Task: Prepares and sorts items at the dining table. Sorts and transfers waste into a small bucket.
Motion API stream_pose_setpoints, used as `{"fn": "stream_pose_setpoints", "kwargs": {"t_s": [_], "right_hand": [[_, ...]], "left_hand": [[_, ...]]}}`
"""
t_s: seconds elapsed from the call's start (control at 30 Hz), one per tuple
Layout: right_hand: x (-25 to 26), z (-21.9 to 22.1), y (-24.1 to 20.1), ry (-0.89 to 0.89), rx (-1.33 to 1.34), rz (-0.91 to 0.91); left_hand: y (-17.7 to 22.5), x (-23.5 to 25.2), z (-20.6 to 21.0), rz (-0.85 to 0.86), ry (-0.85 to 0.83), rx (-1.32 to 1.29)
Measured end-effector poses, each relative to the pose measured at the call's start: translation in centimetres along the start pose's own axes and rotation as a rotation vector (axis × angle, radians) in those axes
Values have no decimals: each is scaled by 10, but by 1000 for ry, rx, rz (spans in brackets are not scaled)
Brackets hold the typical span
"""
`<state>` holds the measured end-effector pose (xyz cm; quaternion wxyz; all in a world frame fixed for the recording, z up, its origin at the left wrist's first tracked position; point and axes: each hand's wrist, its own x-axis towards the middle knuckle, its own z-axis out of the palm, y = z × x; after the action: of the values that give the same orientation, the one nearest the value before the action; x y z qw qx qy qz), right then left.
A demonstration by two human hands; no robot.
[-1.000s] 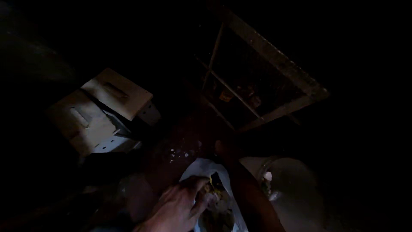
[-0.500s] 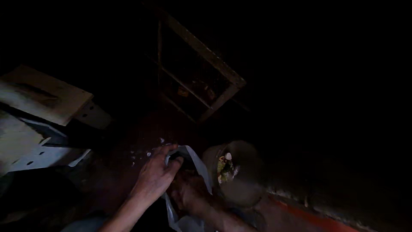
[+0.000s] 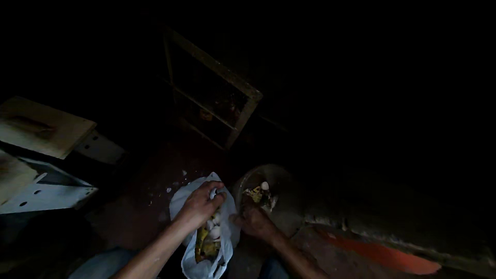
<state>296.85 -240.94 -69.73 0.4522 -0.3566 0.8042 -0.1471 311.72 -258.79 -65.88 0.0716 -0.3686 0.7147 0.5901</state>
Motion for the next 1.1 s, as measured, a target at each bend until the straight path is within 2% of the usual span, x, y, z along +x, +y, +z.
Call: {"fn": "stream_pose_setpoints", "kwargs": {"t_s": [0.1,0.17,0.23,0.33,0.4,0.47,0.53,0.67,0.73,0.8,0.87,0.9,1.03,1.1], "right_hand": [[-8,32,-5,52,-133,-77],[-12,44,-4,69,-224,-145],[-20,50,-2,-3,-288,-245],[-33,63,7,-57,-349,-403],[-36,64,22,-71,-338,-518],[-29,45,37,-14,-237,-599],[-20,7,30,85,-139,-484],[30,-62,8,172,-440,-127],[62,-66,23,117,-376,80],[89,-47,68,92,-141,224],[106,-21,97,49,7,215],[103,-14,94,21,-15,185],[71,-34,30,145,-368,163],[75,-47,25,124,-382,180]], "left_hand": [[20,-1,8,-102,20,-29],[3,14,16,-80,4,59],[-10,26,27,-81,-2,110],[-12,38,40,-116,9,235],[-5,38,48,-88,79,339],[1,39,54,13,180,315],[3,40,57,84,218,276],[9,36,64,140,201,321],[8,33,64,150,225,354],[3,30,65,180,231,400],[-2,30,65,223,248,455],[-3,29,65,234,256,479],[1,28,71,239,258,510],[3,28,74,263,256,499]]}}
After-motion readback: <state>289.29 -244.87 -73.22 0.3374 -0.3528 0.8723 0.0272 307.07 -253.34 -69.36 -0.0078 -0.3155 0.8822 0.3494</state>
